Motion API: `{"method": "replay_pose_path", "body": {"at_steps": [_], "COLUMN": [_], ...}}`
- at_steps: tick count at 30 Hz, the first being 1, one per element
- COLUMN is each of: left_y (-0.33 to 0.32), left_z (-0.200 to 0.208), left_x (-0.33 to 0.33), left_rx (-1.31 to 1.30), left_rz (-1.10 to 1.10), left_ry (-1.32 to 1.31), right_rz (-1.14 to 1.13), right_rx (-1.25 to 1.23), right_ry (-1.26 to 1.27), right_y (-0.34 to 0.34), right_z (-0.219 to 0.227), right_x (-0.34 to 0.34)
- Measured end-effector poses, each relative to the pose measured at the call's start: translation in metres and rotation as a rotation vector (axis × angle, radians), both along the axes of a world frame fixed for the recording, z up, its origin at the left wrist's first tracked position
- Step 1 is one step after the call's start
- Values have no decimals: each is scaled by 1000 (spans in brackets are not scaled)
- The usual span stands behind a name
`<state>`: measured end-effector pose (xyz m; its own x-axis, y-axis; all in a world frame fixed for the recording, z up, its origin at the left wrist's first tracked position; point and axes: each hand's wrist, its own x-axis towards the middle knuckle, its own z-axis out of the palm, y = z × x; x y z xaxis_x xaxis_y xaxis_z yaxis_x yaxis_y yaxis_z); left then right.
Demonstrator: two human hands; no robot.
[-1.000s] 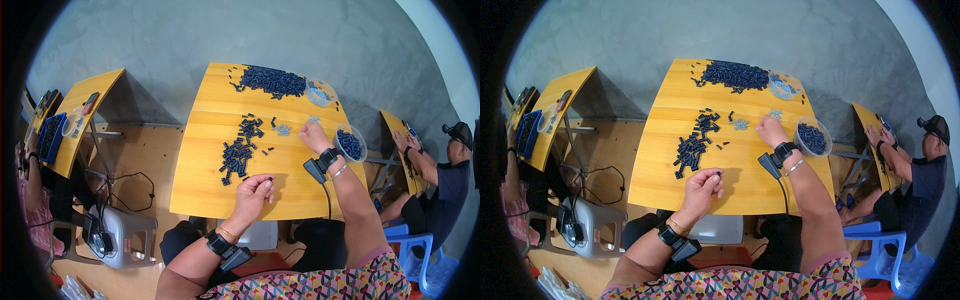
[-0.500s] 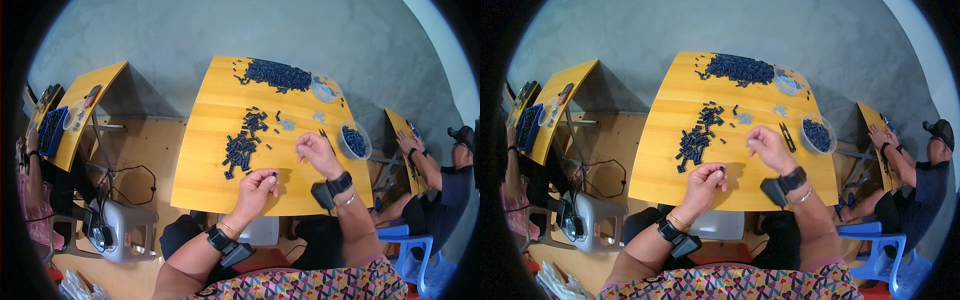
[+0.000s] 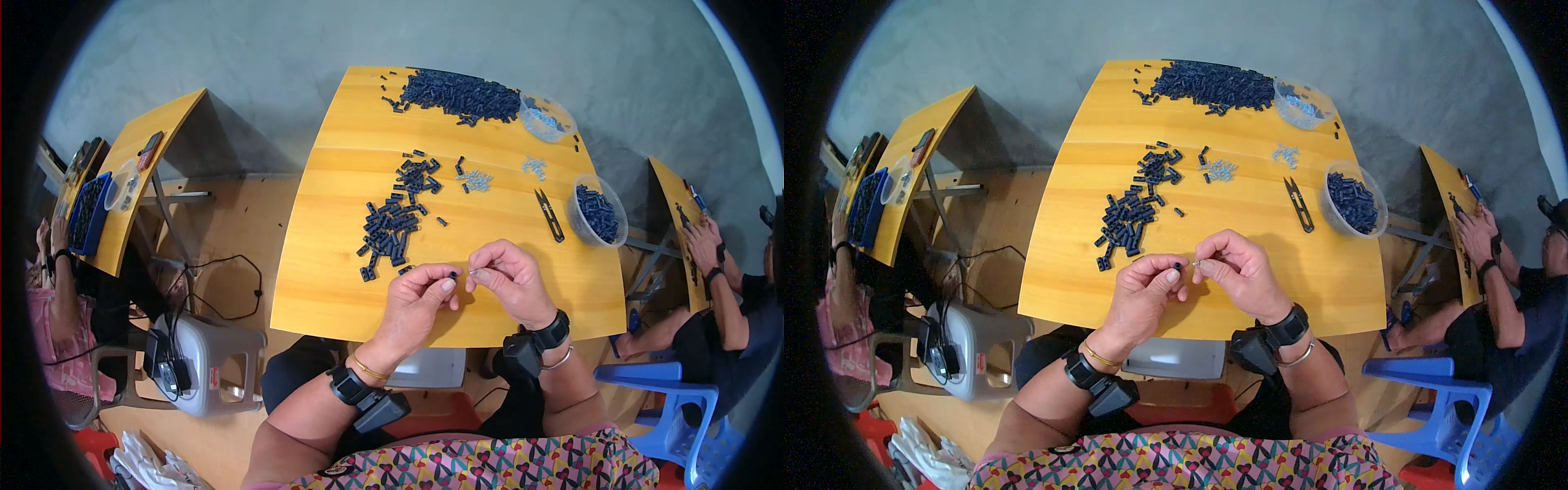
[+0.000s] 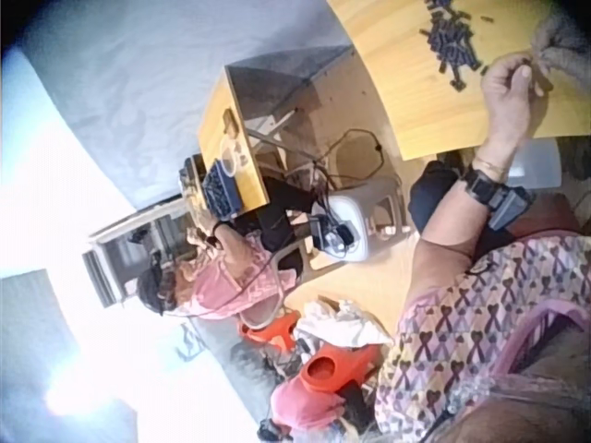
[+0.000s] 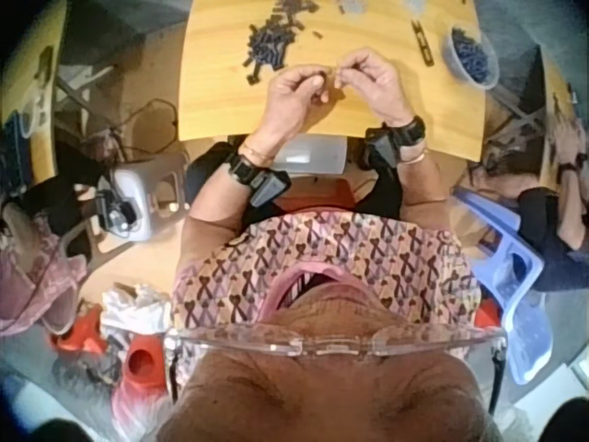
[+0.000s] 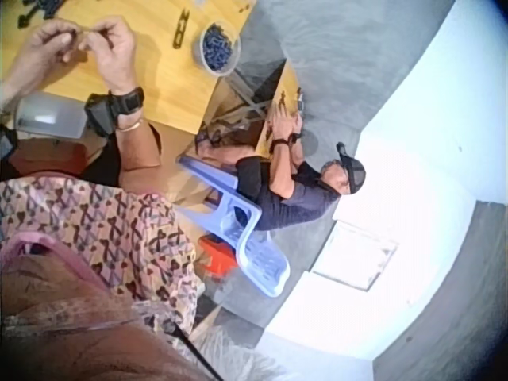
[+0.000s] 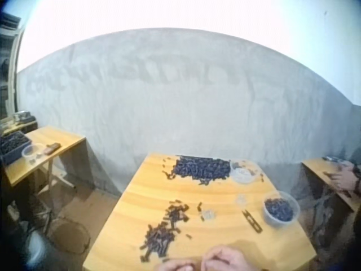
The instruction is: Manually assembling small blue plastic components by inserting grey pins into them.
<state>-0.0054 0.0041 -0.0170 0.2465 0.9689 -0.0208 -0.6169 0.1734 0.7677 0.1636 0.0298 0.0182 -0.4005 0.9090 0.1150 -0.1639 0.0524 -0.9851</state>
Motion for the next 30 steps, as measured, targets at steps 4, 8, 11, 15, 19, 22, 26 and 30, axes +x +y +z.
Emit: {"method": "replay_pose_path", "body": {"at_steps": [4,8,11,15,19,22,26,30], "left_y": [-1,-2,-2,-2,-2,-2,-3,-3], "left_z": [1,0,0,0,-1,-3,-1,-3], "left_x": [-1,-1,-1,-2,-2,-2,-2,-1], "left_rx": [23,70,80,91,88,83,87,100], "left_rz": [-5,8,6,3,9,14,15,26], "left_ry": [-17,-11,-6,4,2,3,13,47], "right_rz": [20,27,27,16,-30,-51,-86,-140], "right_rx": [8,9,14,68,152,210,242,446], "right_ry": [-5,-8,-4,-29,-79,-119,-158,-362], "right_y": [-1,-3,-4,-3,-7,-7,-8,-9], "right_z": [0,2,3,0,2,1,-1,1], "right_x": [1,-1,-2,-3,-9,-10,-10,-11]}}
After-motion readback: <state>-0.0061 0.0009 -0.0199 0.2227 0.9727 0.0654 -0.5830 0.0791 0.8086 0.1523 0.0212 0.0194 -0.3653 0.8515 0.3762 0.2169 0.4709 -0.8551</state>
